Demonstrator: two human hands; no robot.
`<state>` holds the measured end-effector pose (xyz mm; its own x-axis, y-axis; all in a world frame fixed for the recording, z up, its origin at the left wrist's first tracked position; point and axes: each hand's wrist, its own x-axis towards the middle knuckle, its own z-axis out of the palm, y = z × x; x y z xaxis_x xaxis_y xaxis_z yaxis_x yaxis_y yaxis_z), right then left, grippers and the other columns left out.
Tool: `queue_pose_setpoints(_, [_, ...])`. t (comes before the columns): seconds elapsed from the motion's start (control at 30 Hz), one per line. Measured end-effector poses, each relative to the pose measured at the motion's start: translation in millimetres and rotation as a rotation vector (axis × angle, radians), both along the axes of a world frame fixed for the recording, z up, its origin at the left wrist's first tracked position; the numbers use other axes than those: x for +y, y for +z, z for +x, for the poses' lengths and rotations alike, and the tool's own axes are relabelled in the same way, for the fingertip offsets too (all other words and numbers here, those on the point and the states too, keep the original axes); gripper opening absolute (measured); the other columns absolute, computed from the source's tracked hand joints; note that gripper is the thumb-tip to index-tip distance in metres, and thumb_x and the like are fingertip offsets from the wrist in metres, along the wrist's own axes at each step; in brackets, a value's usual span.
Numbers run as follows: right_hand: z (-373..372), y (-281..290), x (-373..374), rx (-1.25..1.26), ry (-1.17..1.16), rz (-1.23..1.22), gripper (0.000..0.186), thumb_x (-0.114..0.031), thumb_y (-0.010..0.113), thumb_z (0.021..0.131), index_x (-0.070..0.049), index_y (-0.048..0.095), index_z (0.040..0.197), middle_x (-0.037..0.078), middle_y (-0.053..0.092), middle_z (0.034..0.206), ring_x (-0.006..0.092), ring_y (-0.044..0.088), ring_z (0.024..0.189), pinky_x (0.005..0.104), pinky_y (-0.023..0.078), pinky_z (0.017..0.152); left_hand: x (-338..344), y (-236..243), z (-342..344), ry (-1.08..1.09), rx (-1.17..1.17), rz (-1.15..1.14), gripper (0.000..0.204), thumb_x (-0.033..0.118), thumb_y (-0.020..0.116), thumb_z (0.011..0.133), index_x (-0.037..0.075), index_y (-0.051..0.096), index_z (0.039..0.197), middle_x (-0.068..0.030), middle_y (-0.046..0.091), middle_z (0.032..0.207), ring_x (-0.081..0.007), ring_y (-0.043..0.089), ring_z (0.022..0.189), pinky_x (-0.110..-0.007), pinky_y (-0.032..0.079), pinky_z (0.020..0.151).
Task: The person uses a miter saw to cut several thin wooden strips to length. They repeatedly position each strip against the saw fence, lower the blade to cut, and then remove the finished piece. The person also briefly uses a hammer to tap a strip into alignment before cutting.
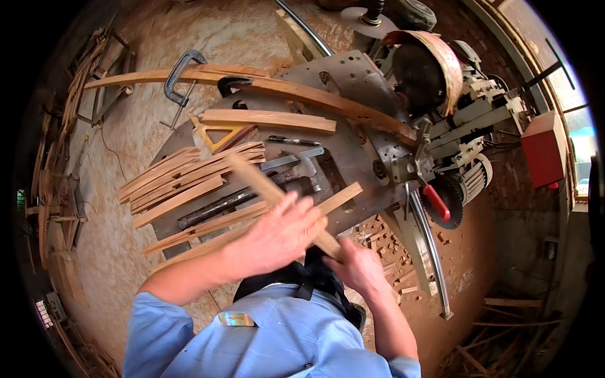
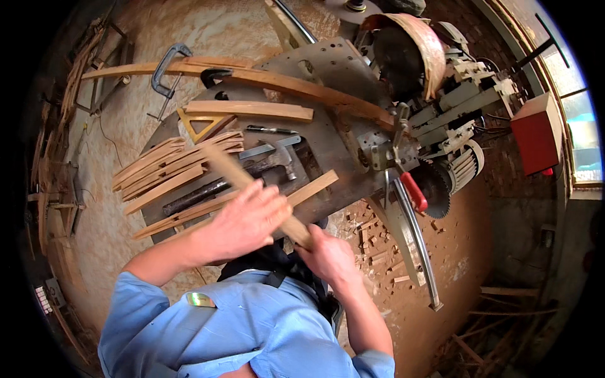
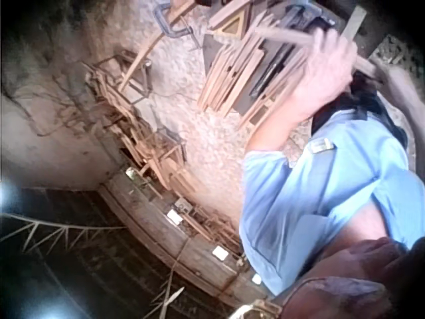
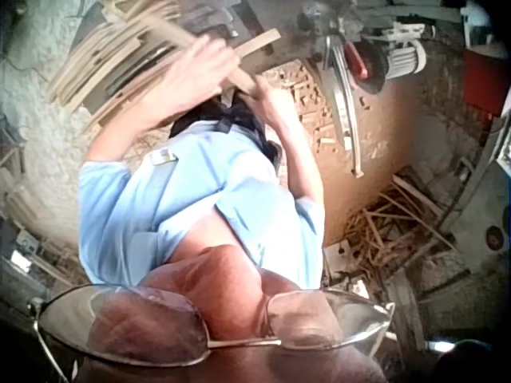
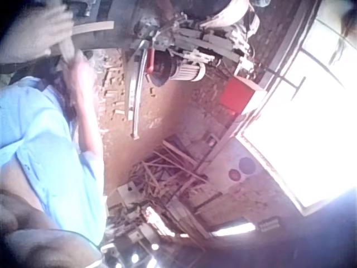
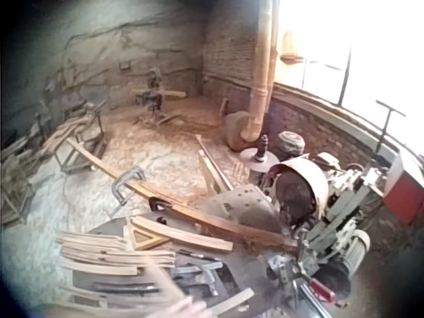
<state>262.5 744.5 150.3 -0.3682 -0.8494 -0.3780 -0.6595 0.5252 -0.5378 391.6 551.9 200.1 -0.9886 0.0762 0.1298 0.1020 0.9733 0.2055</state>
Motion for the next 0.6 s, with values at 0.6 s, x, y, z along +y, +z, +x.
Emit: queue_pose_setpoints(0.6, [-100.5, -36.7, 59.9, -0.180, -0.234, -0.436, 0.027, -0.020, 0.072, 0.085, -0.004, 0.065, 0.106, 0.014, 0.068, 0.094, 0.0330, 0.067, 0.083, 0.0390, 0.054, 0.071, -179.4, 3.4, -91.4, 0.361, -0.087, -0.191, 0.036, 0.019, 0.065, 0.086, 0.005, 0.053, 0.117, -0.0154, 0.059, 0.096, -0.0358, 0.059, 0.092, -0.044, 0.048, 0.078])
